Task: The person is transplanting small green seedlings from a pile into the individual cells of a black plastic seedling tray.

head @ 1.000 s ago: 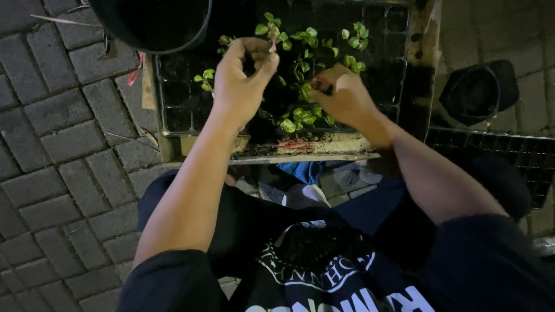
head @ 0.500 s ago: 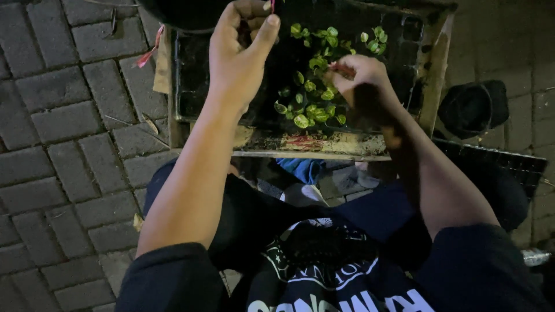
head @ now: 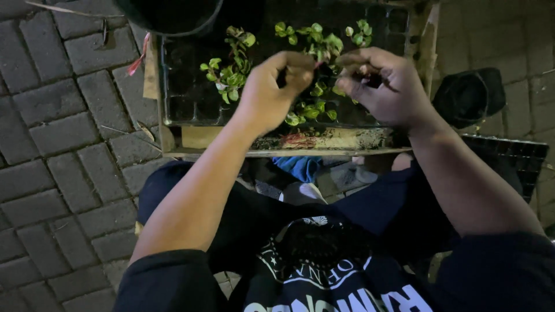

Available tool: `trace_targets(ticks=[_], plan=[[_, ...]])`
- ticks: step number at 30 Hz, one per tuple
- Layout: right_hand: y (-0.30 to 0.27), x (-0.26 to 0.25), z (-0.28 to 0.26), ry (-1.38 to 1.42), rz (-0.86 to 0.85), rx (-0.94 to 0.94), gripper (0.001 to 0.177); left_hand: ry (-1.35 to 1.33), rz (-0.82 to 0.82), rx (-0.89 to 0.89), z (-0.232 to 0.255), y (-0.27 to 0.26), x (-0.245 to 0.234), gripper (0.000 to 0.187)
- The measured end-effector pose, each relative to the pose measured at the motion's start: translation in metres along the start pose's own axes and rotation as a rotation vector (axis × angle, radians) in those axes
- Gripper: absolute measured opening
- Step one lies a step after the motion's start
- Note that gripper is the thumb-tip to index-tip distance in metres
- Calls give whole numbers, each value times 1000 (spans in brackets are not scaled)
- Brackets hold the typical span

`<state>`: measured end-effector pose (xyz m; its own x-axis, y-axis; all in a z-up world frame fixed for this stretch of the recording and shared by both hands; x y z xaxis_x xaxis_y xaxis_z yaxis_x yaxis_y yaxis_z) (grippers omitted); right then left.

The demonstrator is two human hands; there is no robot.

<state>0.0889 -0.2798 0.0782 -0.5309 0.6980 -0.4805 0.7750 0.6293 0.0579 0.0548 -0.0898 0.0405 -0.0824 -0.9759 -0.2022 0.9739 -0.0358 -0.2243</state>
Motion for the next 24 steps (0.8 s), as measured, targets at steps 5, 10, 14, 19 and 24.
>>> trace_targets(ticks=[5,10,14,19,24], plan=[[-6,3,21,133,32,54,14,-179,-140,85,-3,-2,29,15],[-4,-3,17,46,85,-38,30,-143,-109,67,-5,7,37,15],[-3,-7,16,34,90,-31,29,-212,-71,90,-7,11,40,16],[-6,-7,25,19,53,78,29,-107,-98,81,-4,12,40,11],[-13,-4,32,-83,44,31,28,2,-77,279,5,11,30,12]])
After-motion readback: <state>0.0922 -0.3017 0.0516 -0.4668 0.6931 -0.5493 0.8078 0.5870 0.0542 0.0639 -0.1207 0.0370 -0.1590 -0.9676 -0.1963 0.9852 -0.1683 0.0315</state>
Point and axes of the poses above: each hand's wrist, its own y-axis towards the middle knuckle, its own x-axis out of the palm, z = x × y, the point moved 7 cm from there along y, towards the middle knuckle, and after that the axes turned 4 degrees about -y, right-handed, at the moved point
